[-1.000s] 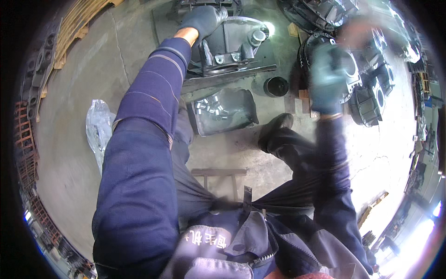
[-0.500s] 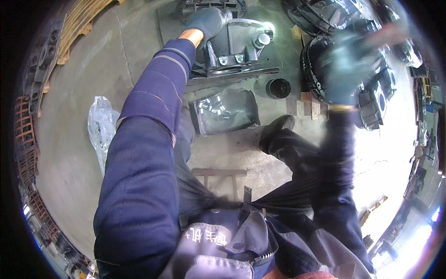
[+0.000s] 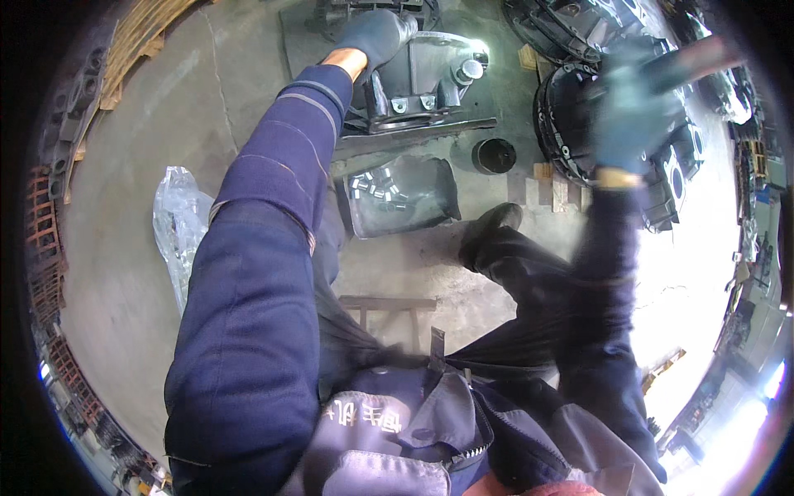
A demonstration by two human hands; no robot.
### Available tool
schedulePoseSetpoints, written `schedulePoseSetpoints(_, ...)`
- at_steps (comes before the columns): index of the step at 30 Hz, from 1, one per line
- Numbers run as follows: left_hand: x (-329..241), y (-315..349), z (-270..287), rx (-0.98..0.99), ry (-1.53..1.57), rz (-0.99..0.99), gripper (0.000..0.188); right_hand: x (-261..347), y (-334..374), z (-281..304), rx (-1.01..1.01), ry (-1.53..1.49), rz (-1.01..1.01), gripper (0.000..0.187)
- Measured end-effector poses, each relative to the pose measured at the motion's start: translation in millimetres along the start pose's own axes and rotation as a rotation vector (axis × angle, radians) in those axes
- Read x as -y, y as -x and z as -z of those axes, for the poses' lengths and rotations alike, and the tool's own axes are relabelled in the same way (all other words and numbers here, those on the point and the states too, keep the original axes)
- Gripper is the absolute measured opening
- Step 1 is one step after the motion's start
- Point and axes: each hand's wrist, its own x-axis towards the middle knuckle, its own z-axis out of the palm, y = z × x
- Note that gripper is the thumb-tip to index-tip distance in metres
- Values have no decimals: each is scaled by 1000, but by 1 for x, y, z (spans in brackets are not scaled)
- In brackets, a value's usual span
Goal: The person sits on a low stool and repeatedly inserts small cylindrical metal pieces into holes on a large engine casing, then taps them into place with a hammer. The person handles multiple engine casings and small metal inserts, moving between parts and striking them to seat the inserts.
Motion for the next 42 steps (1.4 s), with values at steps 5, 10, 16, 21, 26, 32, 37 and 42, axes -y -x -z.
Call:
schedulePoseSetpoints(5,-4,5,1,-81,5,-70,65,-47,80,-39,852,80,-227,36)
schedulePoseSetpoints(10,-5,8,1,-121,-44,-37,57,-58,-33,19,470,121,108,37)
schedulePoseSetpoints(16,-4,-1,6,14,-35,12,59,13,-2,1,168,346,119,26)
schedulePoseSetpoints(21,0,0,3,-1,-64,-44,59,-61,79,-52,834,130,-200,36)
schedulePoseSetpoints(26,3,6,-5,-128,5,-11,65,-64,-26,-3,470,180,60,44)
schedulePoseSetpoints(32,-3,6,-7,-90,24,-5,61,6,-9,4,142,317,251,28)
schedulePoseSetpoints(37,-7,7,-9,-168,-12,-49,61,-60,86,-50,888,207,-189,36)
schedulePoseSetpoints(42,2,0,-8,-166,-34,-34,62,-73,-20,-3,493,231,102,28)
